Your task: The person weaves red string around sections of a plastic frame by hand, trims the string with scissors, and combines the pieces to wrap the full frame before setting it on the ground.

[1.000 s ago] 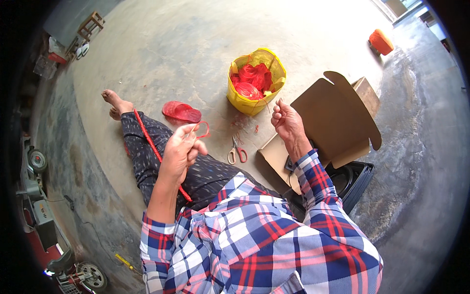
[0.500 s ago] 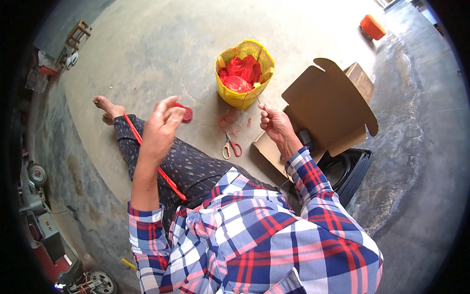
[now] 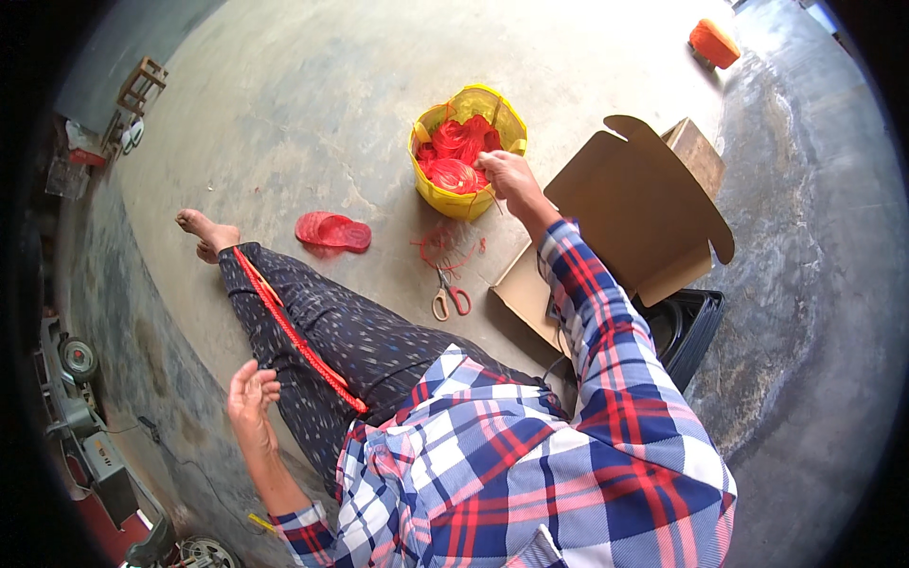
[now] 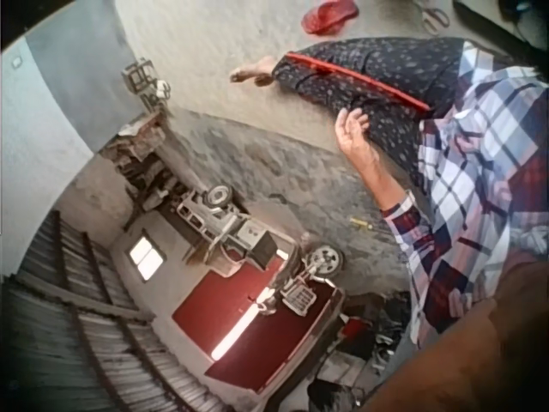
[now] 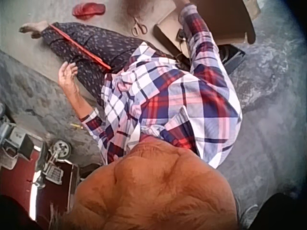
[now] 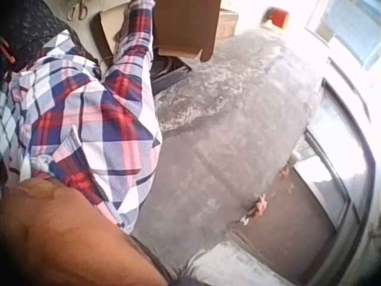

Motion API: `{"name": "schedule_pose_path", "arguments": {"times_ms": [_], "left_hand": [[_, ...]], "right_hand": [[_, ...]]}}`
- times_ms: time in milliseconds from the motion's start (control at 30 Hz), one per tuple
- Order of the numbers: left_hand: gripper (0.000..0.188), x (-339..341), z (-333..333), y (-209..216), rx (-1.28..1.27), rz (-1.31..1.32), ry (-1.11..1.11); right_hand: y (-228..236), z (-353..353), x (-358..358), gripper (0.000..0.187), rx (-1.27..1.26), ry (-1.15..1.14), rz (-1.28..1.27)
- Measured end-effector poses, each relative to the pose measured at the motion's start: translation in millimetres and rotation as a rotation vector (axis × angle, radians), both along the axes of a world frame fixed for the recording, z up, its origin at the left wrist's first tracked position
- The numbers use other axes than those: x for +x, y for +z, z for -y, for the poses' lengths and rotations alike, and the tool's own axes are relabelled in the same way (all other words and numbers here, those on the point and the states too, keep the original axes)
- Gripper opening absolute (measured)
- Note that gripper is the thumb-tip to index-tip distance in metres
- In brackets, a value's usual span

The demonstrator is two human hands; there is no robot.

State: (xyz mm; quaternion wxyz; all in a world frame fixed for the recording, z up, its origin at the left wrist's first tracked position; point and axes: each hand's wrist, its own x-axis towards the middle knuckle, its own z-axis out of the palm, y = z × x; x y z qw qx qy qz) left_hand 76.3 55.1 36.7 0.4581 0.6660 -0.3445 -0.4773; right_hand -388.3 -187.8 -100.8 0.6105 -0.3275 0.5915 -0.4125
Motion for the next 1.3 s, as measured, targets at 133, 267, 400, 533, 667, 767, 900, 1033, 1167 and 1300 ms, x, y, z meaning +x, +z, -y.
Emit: {"name": "schedule_pose_path", "arguments": {"times_ms": [133, 267, 400, 533, 667, 767, 900, 1033, 1167, 1300], "left_hand": [[0.041, -3.2, -19.4, -8.3, 0.032, -0.031, 0.094], [0.038, -9.0, -31.1, -19.7, 0.041, -0.095, 0.154], [0.035, -21.4, -31.2, -20.4, 0.068, -0.122, 0.152], [0.034, -15.2, -38.3, -27.4, 0.085, -0.111, 0.166], [0.032, -14.5, -28.5, -29.5, 0.072, -0.137, 0.155], [0.031, -22.2, -14.3, -24.6, 0.056, -0.107, 0.125], [0.030, -44.8, 10.1, -8.3, 0.026, -0.055, 0.039], [0.027, -70.5, 34.3, 6.8, -0.040, -0.016, -0.069], [0.025, -89.8, 49.3, 20.3, -0.102, -0.031, -0.180], [0.025, -97.0, 55.7, 27.1, -0.102, -0.005, -0.255]], "right_hand": [[-16.6, 52.5, 21.4, 0.037, -0.445, 0.220, -0.799], [-18.1, 62.1, 50.3, 0.047, -0.076, 0.643, -1.298], [-94.7, 63.4, 26.4, 0.037, 0.016, 0.588, -1.278], [-66.4, 51.8, 17.5, 0.025, -0.202, 0.350, -0.882], [-13.5, 30.6, -3.5, 0.007, -0.136, 0.014, -0.208], [18.4, 15.3, -15.8, 0.010, -0.124, -0.081, 0.065], [31.2, 8.4, -24.4, 0.015, -0.182, -0.128, 0.443], [35.4, -3.8, -19.0, 0.014, -0.169, -0.166, 0.700], [26.4, 2.9, -14.7, 0.014, -0.181, -0.189, 0.786], [31.0, 11.5, -15.3, 0.012, -0.197, -0.150, 0.815]]}}
